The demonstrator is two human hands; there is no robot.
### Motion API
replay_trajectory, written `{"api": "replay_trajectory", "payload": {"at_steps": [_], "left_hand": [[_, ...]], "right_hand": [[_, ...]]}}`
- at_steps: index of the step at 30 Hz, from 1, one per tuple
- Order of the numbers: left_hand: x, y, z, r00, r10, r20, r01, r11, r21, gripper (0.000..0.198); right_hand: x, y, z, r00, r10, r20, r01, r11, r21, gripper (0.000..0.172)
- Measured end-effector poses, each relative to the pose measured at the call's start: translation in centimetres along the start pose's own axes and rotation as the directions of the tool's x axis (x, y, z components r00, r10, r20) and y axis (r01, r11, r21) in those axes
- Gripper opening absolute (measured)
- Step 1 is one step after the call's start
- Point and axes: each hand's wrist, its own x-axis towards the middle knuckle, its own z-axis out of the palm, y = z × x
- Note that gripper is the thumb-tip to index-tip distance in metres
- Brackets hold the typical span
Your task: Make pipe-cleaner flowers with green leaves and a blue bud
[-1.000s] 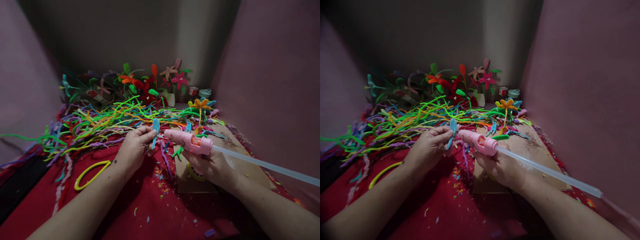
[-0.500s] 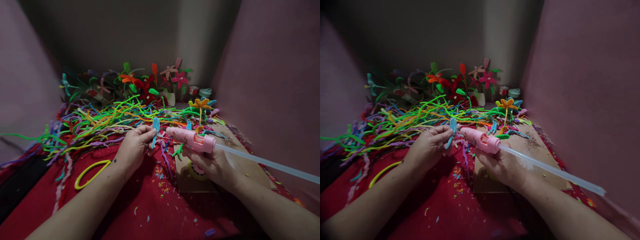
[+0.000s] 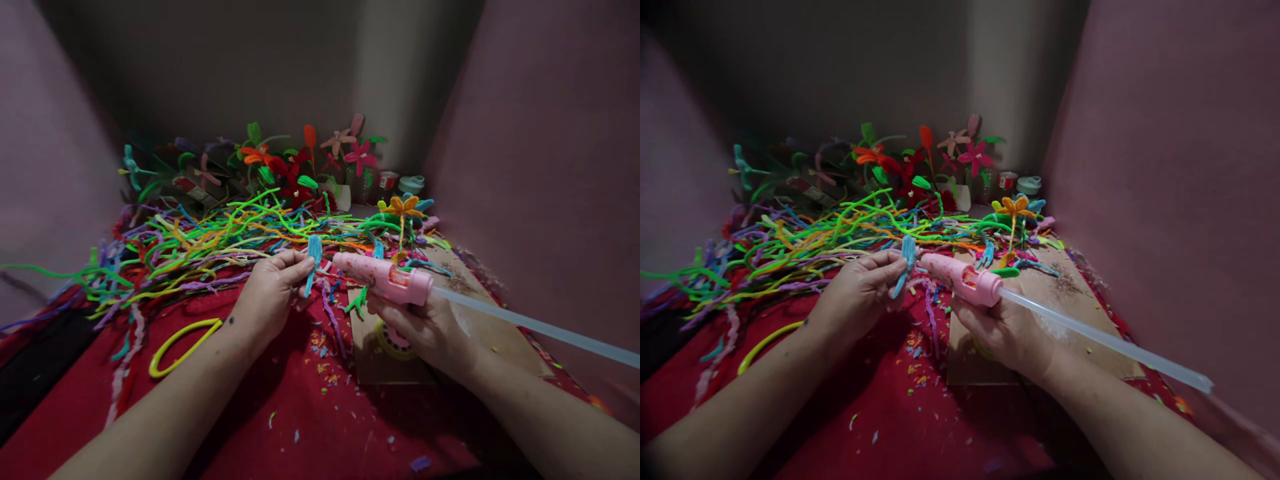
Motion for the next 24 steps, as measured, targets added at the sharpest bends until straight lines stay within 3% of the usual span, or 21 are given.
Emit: {"api": "replay_trajectory", "payload": {"at_steps": [16,24], "left_hand": [[-0.1,0.0,0.0,1.0,0.006,-0.007,-0.007,1.0,-0.029,0.018],[0.0,0.0,0.0,1.0,0.002,-0.013,-0.002,0.999,-0.032,0.017]], "right_hand": [[0.4,-1.0,0.0,0.997,-0.014,0.078,0.014,1.0,0.0,0.039],[0.3,-1.1,-0.1,0.987,0.036,0.157,-0.042,0.999,0.029,0.045]]}}
